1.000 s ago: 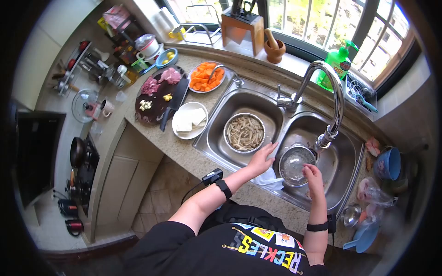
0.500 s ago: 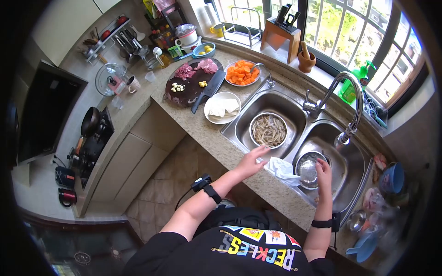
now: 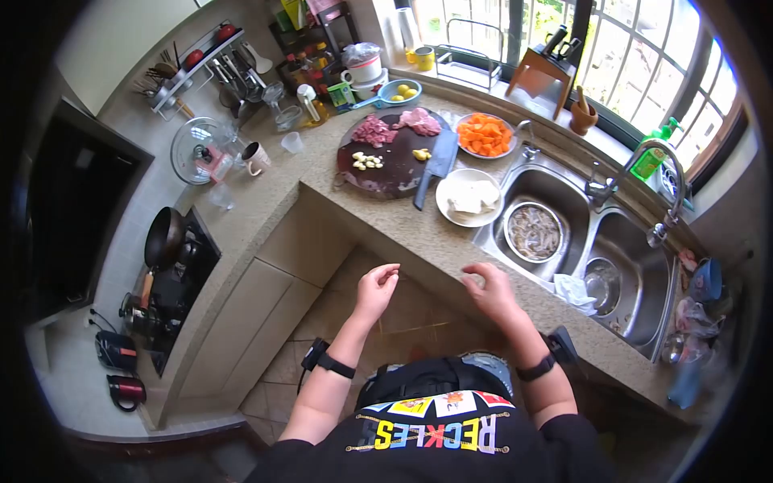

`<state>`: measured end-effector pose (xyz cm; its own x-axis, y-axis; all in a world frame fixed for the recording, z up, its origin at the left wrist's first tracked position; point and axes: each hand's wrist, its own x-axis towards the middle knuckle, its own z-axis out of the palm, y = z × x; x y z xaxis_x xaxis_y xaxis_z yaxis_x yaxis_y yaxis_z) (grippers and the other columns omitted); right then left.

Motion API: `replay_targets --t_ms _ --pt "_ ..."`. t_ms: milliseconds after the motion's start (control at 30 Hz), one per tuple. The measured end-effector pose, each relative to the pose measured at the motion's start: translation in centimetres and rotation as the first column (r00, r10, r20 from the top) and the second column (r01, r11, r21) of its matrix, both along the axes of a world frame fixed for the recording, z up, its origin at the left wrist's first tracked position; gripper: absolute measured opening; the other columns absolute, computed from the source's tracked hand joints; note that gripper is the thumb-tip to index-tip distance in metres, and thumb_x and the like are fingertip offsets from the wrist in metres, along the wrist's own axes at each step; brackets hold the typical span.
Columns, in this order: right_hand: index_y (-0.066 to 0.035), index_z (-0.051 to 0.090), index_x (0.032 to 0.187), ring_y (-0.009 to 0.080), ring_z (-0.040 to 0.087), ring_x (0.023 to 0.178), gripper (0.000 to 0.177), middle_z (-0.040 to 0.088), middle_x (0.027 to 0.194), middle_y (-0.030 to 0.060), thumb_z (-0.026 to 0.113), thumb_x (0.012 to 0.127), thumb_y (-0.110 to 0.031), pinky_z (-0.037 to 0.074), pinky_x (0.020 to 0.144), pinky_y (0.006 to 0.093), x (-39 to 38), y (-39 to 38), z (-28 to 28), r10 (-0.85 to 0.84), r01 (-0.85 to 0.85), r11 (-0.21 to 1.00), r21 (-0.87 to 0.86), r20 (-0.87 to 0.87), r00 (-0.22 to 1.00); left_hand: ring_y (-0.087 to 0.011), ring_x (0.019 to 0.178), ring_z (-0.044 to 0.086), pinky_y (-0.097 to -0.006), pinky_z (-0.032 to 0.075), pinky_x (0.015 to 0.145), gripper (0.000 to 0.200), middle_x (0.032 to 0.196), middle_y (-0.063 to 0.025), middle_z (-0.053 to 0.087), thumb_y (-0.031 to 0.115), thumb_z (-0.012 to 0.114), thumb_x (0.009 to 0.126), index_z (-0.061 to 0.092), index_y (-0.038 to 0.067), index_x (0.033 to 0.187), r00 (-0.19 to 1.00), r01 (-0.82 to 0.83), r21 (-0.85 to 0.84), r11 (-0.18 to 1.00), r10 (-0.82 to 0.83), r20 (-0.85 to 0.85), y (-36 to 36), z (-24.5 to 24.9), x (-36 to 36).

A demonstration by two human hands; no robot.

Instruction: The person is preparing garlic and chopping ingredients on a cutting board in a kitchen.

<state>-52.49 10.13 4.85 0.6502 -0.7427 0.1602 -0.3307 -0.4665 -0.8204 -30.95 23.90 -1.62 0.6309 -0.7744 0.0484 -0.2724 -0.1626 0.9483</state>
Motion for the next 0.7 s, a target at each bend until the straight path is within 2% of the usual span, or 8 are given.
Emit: replay_targets --t_ms 100,200,267,333,433,467,567,700 --pt "-0.004 0.062 0.094 0.0315 0.058 0.089 0.02 0.06 0.092 0.0171 0.064 0.076 -0.012 0.046 0.079 0.0356 7.0 1.6 2.0 0.241 -0.234 0.969 0.076 -0.111 0.964 -0.0113 0.079 0.061 -0.0243 0.05 0.072 0.021 0.091 -0.0089 0.065 0.004 0.056 0.082 0.063 -0.001 0.101 0.996 -0.085 -0.044 0.995 0.086 0.009 3.0 0.8 2.8" --pt "-0.006 0.061 0.096 0.0343 0.055 0.094 0.024 0.059 0.096 0.0179 0.065 0.074 -0.013 0.044 0.083 0.0378 13.8 1.3 -0.2 0.277 -0.279 0.957 -0.075 -0.032 0.96 -0.0112 0.079 0.061 -0.0245 0.05 0.069 0.02 0.091 -0.0089 0.065 0.006 0.057 0.082 0.063 0.002 0.1 0.968 -0.248 -0.05 0.967 0.249 0.006 5.6 -0.4 6.6" --pt "-0.007 0.055 0.109 0.0346 0.052 0.1 0.038 0.055 0.104 0.0183 0.065 0.073 -0.014 0.042 0.086 0.0379 14.7 0.1 -0.4 0.308 -0.311 0.949 -0.052 -0.06 0.949 -0.0115 0.079 0.061 -0.0246 0.049 0.07 0.02 0.091 -0.0088 0.065 0.006 0.057 0.081 0.063 0.002 0.1 0.962 -0.269 -0.049 0.962 0.27 0.029 5.4 0.1 6.2" --pt "-0.007 0.049 0.117 0.035 0.048 0.105 0.048 0.051 0.111 0.0187 0.066 0.072 -0.014 0.04 0.09 0.039 15.6 -2.0 -1.8 0.245 -0.254 0.955 -0.151 -0.076 0.966 -0.0138 0.078 0.062 -0.0255 0.049 0.072 0.02 0.092 -0.0087 0.065 0.005 0.057 0.081 0.063 0.002 0.1 0.966 -0.258 -0.066 0.964 0.258 -0.017 5.0 -0.4 7.0" --pt "-0.007 0.039 0.125 0.0387 0.043 0.11 0.063 0.045 0.116 0.023 0.067 0.07 -0.015 0.036 0.093 0.0431 20.5 -2.7 -3.3 0.197 -0.22 0.94 -0.261 -0.114 0.974 -0.0145 0.078 0.062 -0.0256 0.05 0.071 0.02 0.091 -0.0091 0.065 0.006 0.057 0.081 0.063 0.003 0.1 0.96 -0.267 -0.055 0.962 0.27 0.069 6.1 1.4 11.1" --pt "-0.007 0.038 0.127 0.0395 0.041 0.111 0.065 0.043 0.118 0.0241 0.068 0.069 -0.017 0.035 0.094 0.044 21.4 -4.3 -4.1 0.111 -0.146 0.936 -0.321 -0.125 0.986 -0.0139 0.078 0.062 -0.0255 0.05 0.07 0.02 0.091 -0.0095 0.065 0.009 0.058 0.082 0.063 0.003 0.1 0.951 -0.278 0.011 0.96 0.274 0.139 5.5 2.5 13.1" --pt "-0.005 0.032 0.13 0.0423 0.036 0.116 0.075 0.039 0.123 0.0269 0.07 0.068 -0.021 0.03 0.098 0.0465 25.3 -7.1 -5.9 -0.122 -0.001 0.888 -0.46 -0.239 0.963 -0.0133 0.081 0.062 -0.0253 0.05 0.071 0.019 0.092 -0.0087 0.065 0.008 0.058 0.083 0.063 0.002 0.1 0.965 -0.258 -0.011 0.966 0.258 0.047 3.6 0.1 18.1" --pt "-0.004 0.027 0.133 0.0392 0.031 0.122 0.079 0.033 0.129 0.0266 0.07 0.069 -0.025 0.029 0.099 0.0443 27.9 -10.0 -6.3 -0.235 0.109 0.948 -0.3 -0.424 0.875 -0.0125 0.082 0.061 -0.0244 0.049 0.075 0.02 0.09 -0.0077 0.065 0.005 0.058 0.082 0.062 0.0 0.101 0.988 -0.154 0.028 0.988 0.154 0.0 -1.0 -0.1 22.9"
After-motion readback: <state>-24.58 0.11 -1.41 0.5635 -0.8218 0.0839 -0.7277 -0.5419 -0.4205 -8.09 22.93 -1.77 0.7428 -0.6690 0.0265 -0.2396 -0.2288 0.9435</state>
